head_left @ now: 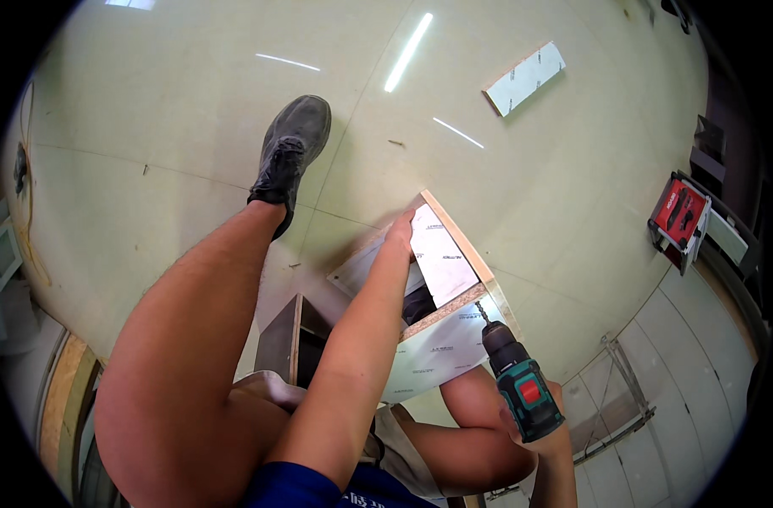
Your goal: The person assembles a small wooden box by driving screws into its corners using a cordless drill. They hold the box between their legs, rotate it to access different sides, and secure the panels together.
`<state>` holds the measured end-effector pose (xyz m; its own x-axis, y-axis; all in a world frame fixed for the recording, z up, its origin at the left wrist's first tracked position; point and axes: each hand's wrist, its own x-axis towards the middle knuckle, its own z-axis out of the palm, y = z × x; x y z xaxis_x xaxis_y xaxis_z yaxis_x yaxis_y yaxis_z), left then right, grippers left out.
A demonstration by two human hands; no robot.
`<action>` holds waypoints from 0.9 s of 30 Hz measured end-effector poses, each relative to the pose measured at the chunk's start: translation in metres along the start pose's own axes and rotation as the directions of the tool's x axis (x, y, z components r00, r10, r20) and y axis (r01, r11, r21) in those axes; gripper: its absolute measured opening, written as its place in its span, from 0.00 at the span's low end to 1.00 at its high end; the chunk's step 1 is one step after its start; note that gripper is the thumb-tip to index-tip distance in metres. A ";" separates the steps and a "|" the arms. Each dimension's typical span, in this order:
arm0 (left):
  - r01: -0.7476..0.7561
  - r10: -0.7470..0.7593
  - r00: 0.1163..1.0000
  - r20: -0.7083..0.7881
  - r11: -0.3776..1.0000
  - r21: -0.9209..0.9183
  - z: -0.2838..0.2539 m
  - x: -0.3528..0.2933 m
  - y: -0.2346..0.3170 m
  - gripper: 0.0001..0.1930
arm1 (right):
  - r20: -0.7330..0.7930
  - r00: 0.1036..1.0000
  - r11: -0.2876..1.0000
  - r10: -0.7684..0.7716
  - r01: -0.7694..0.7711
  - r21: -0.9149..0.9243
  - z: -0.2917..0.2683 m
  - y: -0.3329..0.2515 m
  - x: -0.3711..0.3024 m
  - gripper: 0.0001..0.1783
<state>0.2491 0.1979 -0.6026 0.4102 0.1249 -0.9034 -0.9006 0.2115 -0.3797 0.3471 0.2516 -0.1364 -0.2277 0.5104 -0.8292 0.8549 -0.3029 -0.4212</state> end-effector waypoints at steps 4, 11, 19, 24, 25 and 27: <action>0.022 -0.023 1.000 0.013 0.999 0.023 0.001 -0.002 0.002 0.20 | -0.029 0.999 0.999 -0.040 0.039 -0.026 0.003 -0.007 0.003 0.10; 0.015 -0.013 0.996 0.084 1.000 -0.021 -0.006 0.010 0.005 0.21 | -0.022 1.000 1.000 -0.001 0.002 0.016 0.004 -0.018 0.005 0.12; 0.025 -0.024 0.995 0.099 1.000 -0.010 0.005 0.001 0.004 0.21 | -0.030 0.997 0.994 0.072 -0.069 0.082 0.003 -0.039 0.009 0.16; -0.003 0.004 0.995 0.101 1.000 -0.011 -0.002 0.014 0.003 0.22 | -0.015 0.999 0.998 0.042 -0.042 0.040 -0.001 -0.032 0.008 0.16; -0.005 0.006 0.995 0.096 1.000 -0.012 -0.004 0.016 0.003 0.22 | -0.018 0.999 0.998 0.037 -0.036 0.042 -0.001 -0.031 0.008 0.16; -0.009 0.009 0.996 0.093 1.000 0.004 -0.008 0.020 0.004 0.22 | -0.025 0.999 0.997 0.043 -0.041 0.067 0.000 -0.031 0.006 0.16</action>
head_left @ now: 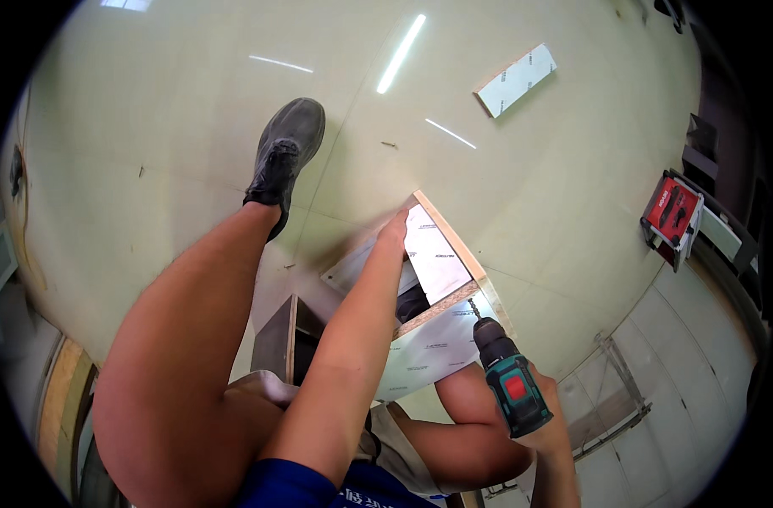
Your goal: The person assembles a small wooden box by driving screws into its corners using a cordless drill. They hold the box between their legs, rotate it to access different sides, and secure the panels together.
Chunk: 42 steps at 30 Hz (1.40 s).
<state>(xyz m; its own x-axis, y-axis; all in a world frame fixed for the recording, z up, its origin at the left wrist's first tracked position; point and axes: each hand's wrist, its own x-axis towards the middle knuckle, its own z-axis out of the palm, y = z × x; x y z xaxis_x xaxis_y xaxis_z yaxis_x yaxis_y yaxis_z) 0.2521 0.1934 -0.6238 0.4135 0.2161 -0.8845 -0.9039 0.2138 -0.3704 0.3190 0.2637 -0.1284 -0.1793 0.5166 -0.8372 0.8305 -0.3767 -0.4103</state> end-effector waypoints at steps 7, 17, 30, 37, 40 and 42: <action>-0.038 0.034 0.998 0.047 0.996 0.079 -0.016 0.002 0.012 0.22 | 0.026 0.999 0.997 0.019 -0.021 0.077 0.004 -0.005 -0.001 0.20; 0.010 -0.022 1.000 0.021 0.895 0.446 0.051 -0.114 -0.014 0.28 | 0.070 0.996 0.995 -0.057 0.063 -0.083 -0.022 0.017 -0.014 0.45; -0.711 0.622 0.685 0.379 0.684 0.162 0.111 -0.229 0.060 0.16 | 0.088 0.993 0.994 -0.072 0.079 -0.081 -0.029 0.025 -0.017 0.46; -0.950 0.663 0.306 0.683 0.263 0.171 0.168 -0.212 -0.043 0.14 | 0.138 0.990 0.992 -0.005 0.022 -0.122 -0.030 0.018 -0.012 0.54; -0.963 0.637 0.250 0.729 0.243 0.118 0.169 -0.217 -0.037 0.13 | 0.141 0.990 0.993 -0.001 0.017 -0.114 -0.031 0.020 -0.010 0.54; -0.959 0.646 0.277 0.711 0.142 0.245 0.161 -0.217 -0.023 0.13 | 0.148 0.989 0.996 -0.013 0.026 -0.089 -0.031 0.018 -0.007 0.54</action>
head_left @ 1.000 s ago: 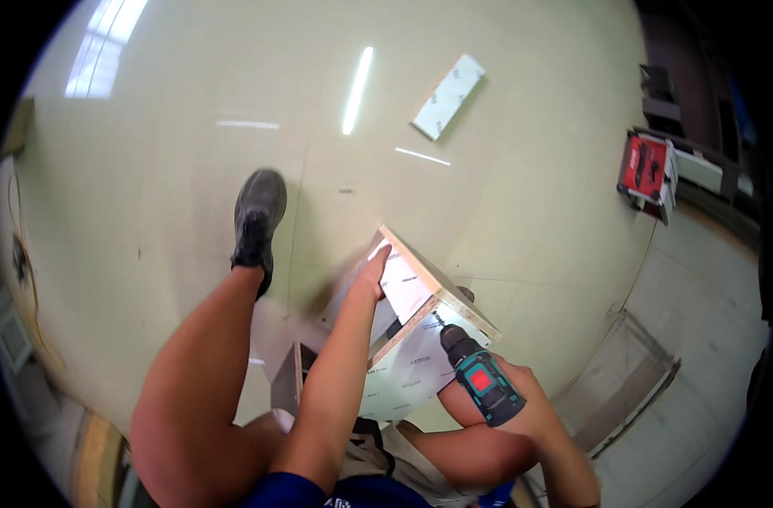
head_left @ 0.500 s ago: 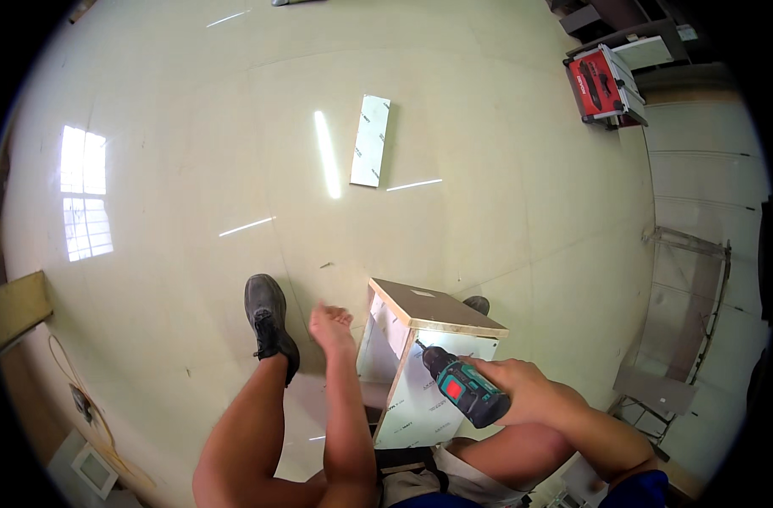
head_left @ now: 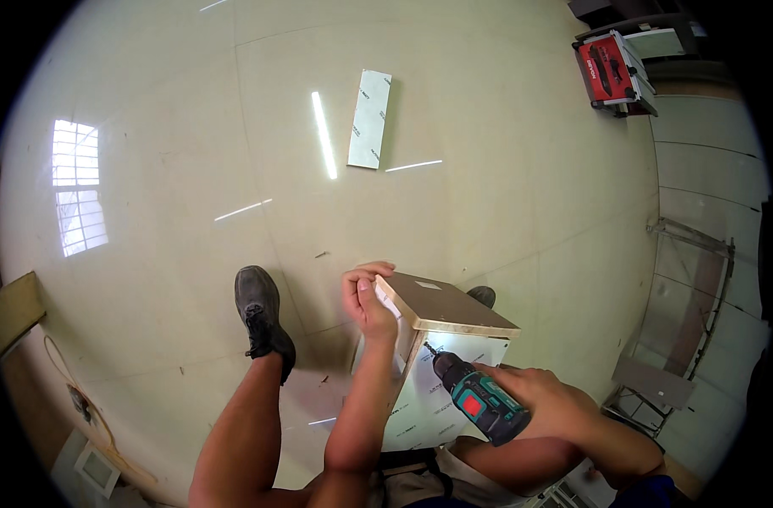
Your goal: The person assembles a small wooden box by driving screws into its corners using a cordless drill. They hold the box between their legs, rotate it to access different sides, and secure the panels together.
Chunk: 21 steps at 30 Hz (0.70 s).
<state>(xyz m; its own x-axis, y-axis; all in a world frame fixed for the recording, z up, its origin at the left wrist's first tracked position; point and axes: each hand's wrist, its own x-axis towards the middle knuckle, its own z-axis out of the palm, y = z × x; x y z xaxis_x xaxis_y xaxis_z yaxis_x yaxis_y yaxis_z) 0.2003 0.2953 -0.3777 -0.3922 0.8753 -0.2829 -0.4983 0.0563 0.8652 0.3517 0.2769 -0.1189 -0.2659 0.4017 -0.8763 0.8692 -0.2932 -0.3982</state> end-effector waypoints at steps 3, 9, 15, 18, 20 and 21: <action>0.204 -0.203 0.978 -0.043 0.909 0.362 -0.049 -0.006 -0.006 0.16 | -0.005 1.000 1.000 -0.012 0.012 0.025 -0.002 0.003 -0.003 0.54; 0.231 -0.347 0.938 0.011 0.647 0.726 -0.074 -0.005 0.009 0.21 | -0.011 1.000 1.000 -0.003 0.003 -0.015 -0.008 -0.006 -0.003 0.51; 0.210 -0.394 0.919 -0.009 0.472 0.856 -0.036 -0.035 0.003 0.17 | -0.098 0.990 0.994 -0.104 0.106 0.014 0.003 0.012 0.001 0.48; 0.324 -0.409 0.903 -0.131 0.448 0.833 -0.049 -0.028 0.012 0.15 | -0.063 0.994 0.996 -0.086 0.087 0.008 0.002 0.017 0.000 0.48; 0.291 -0.497 0.864 -0.075 0.372 0.882 -0.042 -0.027 0.026 0.15 | -0.058 0.994 0.996 -0.094 0.093 -0.011 -0.001 0.017 0.000 0.48; 0.271 -0.539 0.841 -0.055 0.331 0.904 -0.043 -0.026 0.030 0.15 | -0.045 0.995 0.996 -0.092 0.091 -0.016 -0.002 0.015 0.001 0.48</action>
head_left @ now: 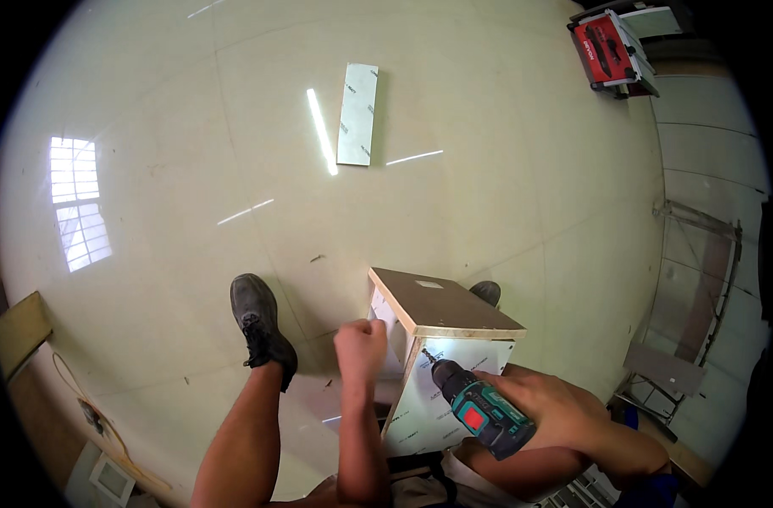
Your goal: The person assembles a small wooden box by driving screws into its corners using a cordless drill. They hold the box between their legs, rotate it to access different sides, and secure the panels together.
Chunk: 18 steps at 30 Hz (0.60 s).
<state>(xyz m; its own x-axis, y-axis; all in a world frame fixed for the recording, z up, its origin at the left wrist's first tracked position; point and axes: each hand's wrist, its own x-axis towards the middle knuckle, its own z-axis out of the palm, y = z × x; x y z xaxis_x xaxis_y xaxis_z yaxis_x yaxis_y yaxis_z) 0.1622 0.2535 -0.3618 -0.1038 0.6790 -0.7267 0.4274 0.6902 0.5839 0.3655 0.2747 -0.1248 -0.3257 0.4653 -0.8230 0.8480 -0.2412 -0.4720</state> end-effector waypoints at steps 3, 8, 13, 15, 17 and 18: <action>-0.116 0.111 0.991 0.070 0.991 0.065 0.021 -0.006 0.003 0.15 | 0.002 1.000 1.000 -0.017 0.017 0.013 -0.001 -0.005 0.003 0.48; -0.037 0.040 0.995 0.093 0.999 -0.033 0.017 0.003 -0.001 0.15 | -0.022 0.999 0.998 -0.034 0.035 0.057 0.000 0.000 0.002 0.47; -0.076 0.087 0.985 0.149 0.994 -0.079 0.023 0.003 -0.003 0.15 | -0.067 0.997 0.998 -0.037 0.040 0.043 0.000 -0.006 0.001 0.47; -0.075 0.089 0.986 0.139 0.992 -0.104 0.024 0.003 -0.003 0.15 | -0.065 0.998 0.999 -0.007 0.010 0.047 -0.001 -0.011 0.001 0.48; -0.123 0.129 0.986 0.109 0.991 -0.058 0.032 0.000 -0.004 0.16 | -0.062 0.998 1.000 0.011 -0.010 0.018 -0.001 -0.017 0.002 0.48; -0.141 0.146 0.985 0.094 0.988 -0.061 0.034 -0.001 -0.004 0.16 | -0.046 0.998 1.000 0.031 -0.031 0.003 -0.002 -0.018 0.001 0.48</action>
<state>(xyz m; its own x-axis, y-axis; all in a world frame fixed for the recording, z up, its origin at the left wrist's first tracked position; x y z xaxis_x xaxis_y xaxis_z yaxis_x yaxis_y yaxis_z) 0.1906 0.2420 -0.3759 0.0449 0.7458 -0.6646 0.3817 0.6020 0.7013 0.3507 0.2814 -0.1169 -0.2798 0.4959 -0.8221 0.8563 -0.2582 -0.4472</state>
